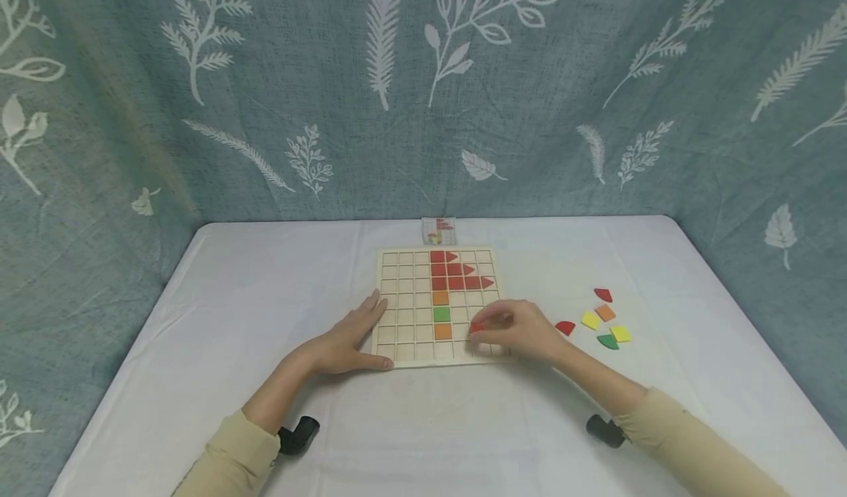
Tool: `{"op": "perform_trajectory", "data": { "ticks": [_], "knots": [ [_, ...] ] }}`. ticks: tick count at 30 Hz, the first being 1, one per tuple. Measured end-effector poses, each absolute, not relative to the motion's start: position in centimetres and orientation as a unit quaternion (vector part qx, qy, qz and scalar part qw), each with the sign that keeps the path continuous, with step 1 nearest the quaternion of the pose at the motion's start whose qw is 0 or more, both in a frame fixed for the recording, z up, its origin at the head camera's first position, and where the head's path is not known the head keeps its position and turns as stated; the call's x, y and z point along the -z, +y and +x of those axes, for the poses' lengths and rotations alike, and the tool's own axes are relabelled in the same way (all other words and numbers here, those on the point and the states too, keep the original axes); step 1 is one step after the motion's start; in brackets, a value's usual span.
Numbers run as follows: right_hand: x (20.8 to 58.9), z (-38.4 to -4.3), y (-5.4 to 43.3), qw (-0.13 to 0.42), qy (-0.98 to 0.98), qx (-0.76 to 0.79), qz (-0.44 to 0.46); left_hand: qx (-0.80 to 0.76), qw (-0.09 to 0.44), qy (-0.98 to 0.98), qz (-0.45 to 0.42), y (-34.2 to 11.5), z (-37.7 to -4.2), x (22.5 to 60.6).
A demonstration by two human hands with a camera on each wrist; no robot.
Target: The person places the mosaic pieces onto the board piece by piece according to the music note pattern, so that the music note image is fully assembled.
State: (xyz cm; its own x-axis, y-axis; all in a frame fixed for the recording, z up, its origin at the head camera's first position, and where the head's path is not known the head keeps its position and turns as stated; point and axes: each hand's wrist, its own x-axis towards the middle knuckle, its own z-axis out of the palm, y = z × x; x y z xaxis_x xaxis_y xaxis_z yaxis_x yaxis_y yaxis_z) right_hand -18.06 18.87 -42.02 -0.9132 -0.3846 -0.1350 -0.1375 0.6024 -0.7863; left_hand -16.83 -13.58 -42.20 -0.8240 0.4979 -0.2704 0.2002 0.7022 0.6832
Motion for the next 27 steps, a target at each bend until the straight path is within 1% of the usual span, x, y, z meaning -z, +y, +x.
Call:
{"op": "perform_trajectory", "data": {
  "ticks": [3,5,10,15,27],
  "knots": [
    [42.0,-17.9,17.4,0.150,0.884,0.389,-0.210,-0.332,0.225,0.895,0.192,-13.6,-16.8,42.2],
    [42.2,-18.0,16.5,0.138,0.889,0.354,-0.254,-0.333,0.226,0.895,0.192,-13.6,-16.8,42.1],
    [42.3,-17.7,15.1,0.102,0.900,0.284,-0.314,-0.334,0.228,0.894,0.194,-13.6,-16.8,42.0],
    [42.4,-17.5,14.5,0.081,0.900,0.269,-0.332,-0.333,0.230,0.894,0.195,-13.6,-16.8,42.0],
    [42.4,-17.4,14.8,0.091,0.900,0.292,-0.311,-0.328,0.234,0.895,0.192,-13.7,-17.0,42.4]
  ]
}}
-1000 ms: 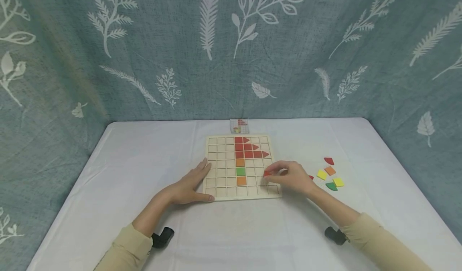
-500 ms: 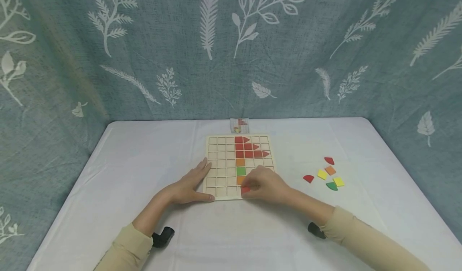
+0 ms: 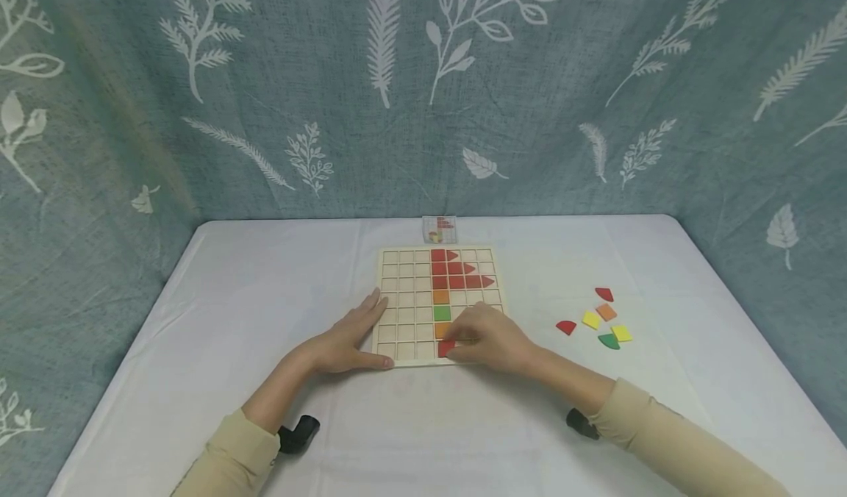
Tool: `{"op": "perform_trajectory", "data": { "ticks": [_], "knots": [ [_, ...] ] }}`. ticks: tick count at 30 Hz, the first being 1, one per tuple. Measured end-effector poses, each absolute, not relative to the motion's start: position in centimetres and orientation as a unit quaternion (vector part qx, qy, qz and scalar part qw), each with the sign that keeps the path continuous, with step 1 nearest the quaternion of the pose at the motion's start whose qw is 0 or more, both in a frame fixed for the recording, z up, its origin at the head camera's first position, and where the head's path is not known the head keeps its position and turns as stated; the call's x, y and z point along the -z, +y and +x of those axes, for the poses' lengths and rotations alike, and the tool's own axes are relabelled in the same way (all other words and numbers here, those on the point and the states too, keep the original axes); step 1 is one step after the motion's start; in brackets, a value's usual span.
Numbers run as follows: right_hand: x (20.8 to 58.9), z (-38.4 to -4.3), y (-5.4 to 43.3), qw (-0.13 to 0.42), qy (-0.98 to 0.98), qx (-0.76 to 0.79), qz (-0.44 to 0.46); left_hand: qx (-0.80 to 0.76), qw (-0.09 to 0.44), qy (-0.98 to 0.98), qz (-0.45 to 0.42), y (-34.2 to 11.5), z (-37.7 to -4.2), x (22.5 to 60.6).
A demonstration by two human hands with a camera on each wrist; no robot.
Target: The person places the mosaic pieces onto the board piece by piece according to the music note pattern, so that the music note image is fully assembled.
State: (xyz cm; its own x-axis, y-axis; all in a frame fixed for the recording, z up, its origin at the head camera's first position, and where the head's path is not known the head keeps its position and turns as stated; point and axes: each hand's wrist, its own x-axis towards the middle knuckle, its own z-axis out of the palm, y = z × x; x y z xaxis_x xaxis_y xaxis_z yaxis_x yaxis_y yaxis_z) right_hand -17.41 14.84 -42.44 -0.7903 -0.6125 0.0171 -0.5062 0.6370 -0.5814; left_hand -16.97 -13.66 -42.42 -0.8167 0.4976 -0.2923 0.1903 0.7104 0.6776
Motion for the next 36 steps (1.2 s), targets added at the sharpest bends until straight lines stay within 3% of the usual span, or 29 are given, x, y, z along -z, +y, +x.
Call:
{"op": "perform_trajectory", "data": {
  "ticks": [14,24,30,36],
  "knots": [
    [42.6,-17.4,15.3,0.101,0.892,0.328,-0.295,-0.327,0.228,0.896,0.196,-13.5,-16.9,42.3],
    [41.9,-16.8,19.1,0.101,0.895,0.397,-0.179,-0.324,0.229,0.898,0.189,-13.6,-16.9,42.6],
    [42.0,-16.2,22.8,0.079,0.909,0.395,-0.110,-0.327,0.230,0.897,0.186,-13.7,-17.0,42.7],
    [42.2,-15.7,27.3,0.016,0.926,0.367,-0.091,-0.331,0.230,0.895,0.189,-13.9,-17.0,42.8]
  ]
}}
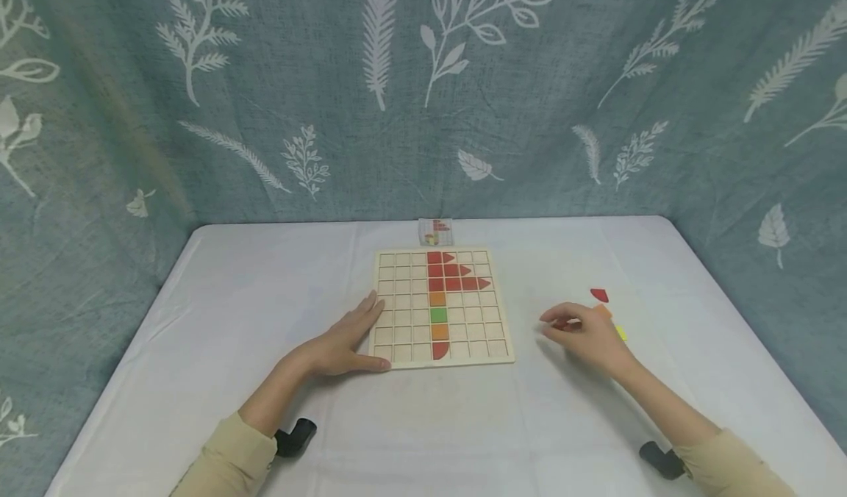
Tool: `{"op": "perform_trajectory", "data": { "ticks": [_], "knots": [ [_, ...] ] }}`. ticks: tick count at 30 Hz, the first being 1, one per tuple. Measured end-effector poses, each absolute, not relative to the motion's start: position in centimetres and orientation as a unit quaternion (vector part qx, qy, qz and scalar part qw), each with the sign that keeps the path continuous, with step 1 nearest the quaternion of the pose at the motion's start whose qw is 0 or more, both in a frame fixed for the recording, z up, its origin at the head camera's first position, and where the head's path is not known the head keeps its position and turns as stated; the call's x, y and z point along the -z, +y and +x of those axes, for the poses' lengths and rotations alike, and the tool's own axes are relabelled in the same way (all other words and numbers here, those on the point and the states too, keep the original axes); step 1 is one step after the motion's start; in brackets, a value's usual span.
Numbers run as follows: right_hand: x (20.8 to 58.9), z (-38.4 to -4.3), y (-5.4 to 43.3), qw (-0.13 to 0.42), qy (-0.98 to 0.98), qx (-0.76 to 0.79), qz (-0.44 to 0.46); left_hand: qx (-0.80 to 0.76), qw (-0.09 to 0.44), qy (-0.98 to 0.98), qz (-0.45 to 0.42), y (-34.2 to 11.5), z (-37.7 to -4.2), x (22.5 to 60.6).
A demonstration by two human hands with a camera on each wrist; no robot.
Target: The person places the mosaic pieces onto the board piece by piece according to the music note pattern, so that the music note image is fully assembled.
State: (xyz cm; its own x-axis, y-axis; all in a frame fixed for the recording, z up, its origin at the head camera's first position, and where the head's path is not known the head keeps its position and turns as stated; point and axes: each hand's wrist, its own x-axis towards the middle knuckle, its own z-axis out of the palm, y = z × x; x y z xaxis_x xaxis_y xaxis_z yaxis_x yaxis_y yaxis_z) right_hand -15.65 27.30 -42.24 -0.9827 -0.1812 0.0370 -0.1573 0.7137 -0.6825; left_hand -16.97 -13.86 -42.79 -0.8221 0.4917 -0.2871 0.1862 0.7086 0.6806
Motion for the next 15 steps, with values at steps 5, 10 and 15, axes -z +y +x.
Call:
{"op": "perform_trajectory", "data": {
  "ticks": [5,10,15],
  "knots": [
    [42.0,-15.6,30.6,-0.022,0.948,0.304,-0.089,-0.330,0.226,0.896,0.196,-14.0,-17.0,43.0],
    [41.8,-15.8,32.7,-0.018,0.957,0.280,-0.078,-0.328,0.226,0.897,0.193,-13.9,-17.0,43.1],
    [42.0,-16.0,33.4,-0.008,0.958,0.278,-0.071,-0.329,0.229,0.896,0.191,-13.9,-17.0,43.0]
  ]
}}
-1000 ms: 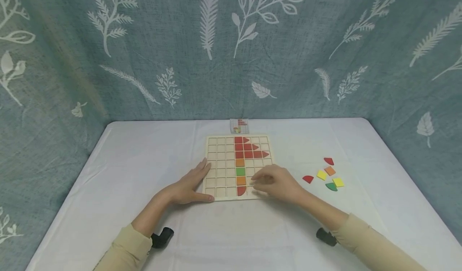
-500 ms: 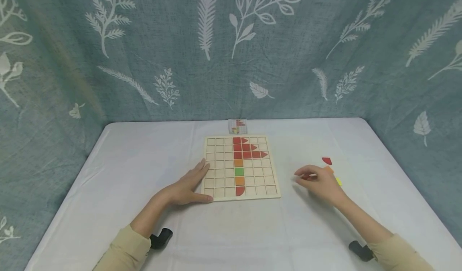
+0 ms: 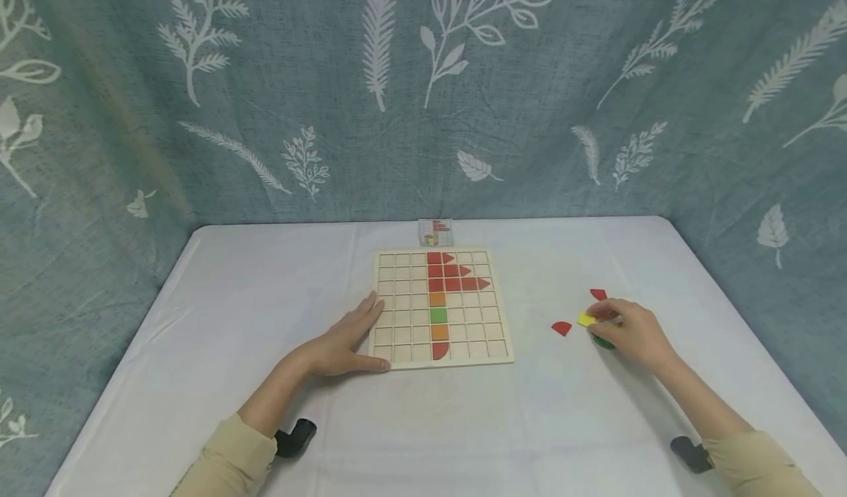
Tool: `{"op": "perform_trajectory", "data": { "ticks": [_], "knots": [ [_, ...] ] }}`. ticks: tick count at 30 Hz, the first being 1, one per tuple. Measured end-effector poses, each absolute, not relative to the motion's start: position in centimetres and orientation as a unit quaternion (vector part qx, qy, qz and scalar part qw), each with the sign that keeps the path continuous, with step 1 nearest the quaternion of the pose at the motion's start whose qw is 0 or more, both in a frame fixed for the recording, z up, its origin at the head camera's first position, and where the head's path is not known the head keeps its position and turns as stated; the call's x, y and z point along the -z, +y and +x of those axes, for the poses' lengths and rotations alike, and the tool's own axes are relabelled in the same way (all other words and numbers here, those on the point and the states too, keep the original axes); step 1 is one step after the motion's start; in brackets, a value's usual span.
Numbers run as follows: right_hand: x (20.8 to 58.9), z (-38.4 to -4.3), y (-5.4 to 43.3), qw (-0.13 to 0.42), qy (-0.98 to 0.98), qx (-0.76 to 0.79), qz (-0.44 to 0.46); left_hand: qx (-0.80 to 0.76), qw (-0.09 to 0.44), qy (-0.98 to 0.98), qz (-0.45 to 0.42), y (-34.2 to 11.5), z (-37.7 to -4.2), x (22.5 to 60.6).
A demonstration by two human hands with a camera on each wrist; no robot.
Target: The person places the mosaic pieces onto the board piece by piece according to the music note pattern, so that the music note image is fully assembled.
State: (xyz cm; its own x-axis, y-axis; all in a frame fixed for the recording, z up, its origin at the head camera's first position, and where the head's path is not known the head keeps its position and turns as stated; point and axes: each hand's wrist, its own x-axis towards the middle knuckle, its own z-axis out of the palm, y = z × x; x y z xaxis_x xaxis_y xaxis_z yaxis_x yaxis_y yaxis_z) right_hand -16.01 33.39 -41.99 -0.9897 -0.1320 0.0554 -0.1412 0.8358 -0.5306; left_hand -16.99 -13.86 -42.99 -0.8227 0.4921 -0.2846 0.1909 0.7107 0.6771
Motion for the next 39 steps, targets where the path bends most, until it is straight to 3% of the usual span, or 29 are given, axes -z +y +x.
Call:
{"op": "perform_trajectory", "data": {
  "ticks": [12,23,39],
  "knots": [
    [42.4,-16.3,32.4,0.029,-0.953,-0.293,0.078,-0.330,0.228,0.896,0.188,-13.8,-17.0,43.0],
    [42.5,-17.0,26.5,-0.049,-0.918,-0.392,0.045,-0.332,0.231,0.896,0.185,-13.7,-16.9,42.7],
    [42.4,-18.1,16.6,-0.102,-0.889,-0.409,0.180,-0.328,0.227,0.897,0.190,-13.9,-17.0,42.9]
  ]
}}
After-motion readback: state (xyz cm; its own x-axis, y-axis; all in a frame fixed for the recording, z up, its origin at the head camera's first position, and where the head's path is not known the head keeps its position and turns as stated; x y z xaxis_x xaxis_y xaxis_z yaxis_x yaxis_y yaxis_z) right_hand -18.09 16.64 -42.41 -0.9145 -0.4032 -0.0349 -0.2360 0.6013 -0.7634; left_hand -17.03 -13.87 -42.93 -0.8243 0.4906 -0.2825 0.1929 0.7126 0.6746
